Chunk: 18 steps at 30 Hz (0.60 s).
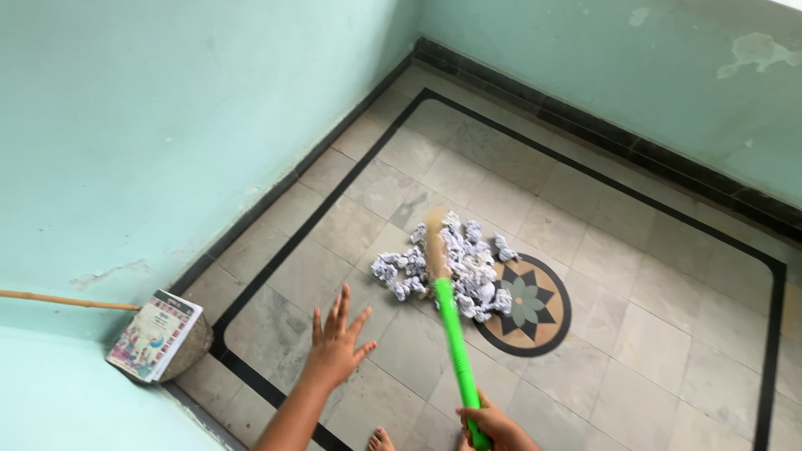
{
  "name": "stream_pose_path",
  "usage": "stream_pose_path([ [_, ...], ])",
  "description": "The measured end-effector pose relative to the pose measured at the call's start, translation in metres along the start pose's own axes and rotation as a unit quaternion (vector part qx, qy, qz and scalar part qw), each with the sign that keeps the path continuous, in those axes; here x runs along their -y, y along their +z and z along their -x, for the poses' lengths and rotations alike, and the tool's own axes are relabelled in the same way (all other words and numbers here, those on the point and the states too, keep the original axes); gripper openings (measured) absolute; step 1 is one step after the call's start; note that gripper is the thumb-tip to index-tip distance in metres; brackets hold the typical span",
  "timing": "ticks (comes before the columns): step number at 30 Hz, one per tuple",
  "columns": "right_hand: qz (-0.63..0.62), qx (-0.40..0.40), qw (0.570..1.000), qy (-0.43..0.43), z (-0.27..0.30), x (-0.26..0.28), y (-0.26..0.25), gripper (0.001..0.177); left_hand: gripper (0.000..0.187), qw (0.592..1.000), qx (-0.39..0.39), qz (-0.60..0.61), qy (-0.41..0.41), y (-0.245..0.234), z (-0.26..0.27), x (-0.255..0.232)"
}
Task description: The person sweeps crumpled paper scraps together into a pile on a tiled floor using a broom.
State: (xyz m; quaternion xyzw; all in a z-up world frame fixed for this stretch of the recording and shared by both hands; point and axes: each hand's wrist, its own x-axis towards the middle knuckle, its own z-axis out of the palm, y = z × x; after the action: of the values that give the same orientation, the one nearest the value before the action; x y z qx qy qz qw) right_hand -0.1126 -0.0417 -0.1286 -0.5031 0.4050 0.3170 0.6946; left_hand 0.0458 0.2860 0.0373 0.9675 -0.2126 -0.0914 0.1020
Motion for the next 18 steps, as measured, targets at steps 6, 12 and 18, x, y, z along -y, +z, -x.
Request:
stream_pose_path([
  [6, 0.251, -0.009, 0.967, 0.030, -0.057, 0.048, 0.051, 0.081, 0.070, 0.998, 0.049, 0.027, -0.036, 0.012, 0.013, 0.013],
  [12, 0.327, -0.019, 0.941, 0.085, -0.119, 0.088, 0.075, 0.050, 0.072, 0.991, 0.076, 0.028, -0.111, -0.006, 0.021, 0.022],
  [18, 0.080, -0.089, 0.989, 0.091, -0.110, 0.107, 0.005, 0.030, 0.067, 0.983, 0.090, 0.008, -0.162, -0.034, 0.000, 0.044],
])
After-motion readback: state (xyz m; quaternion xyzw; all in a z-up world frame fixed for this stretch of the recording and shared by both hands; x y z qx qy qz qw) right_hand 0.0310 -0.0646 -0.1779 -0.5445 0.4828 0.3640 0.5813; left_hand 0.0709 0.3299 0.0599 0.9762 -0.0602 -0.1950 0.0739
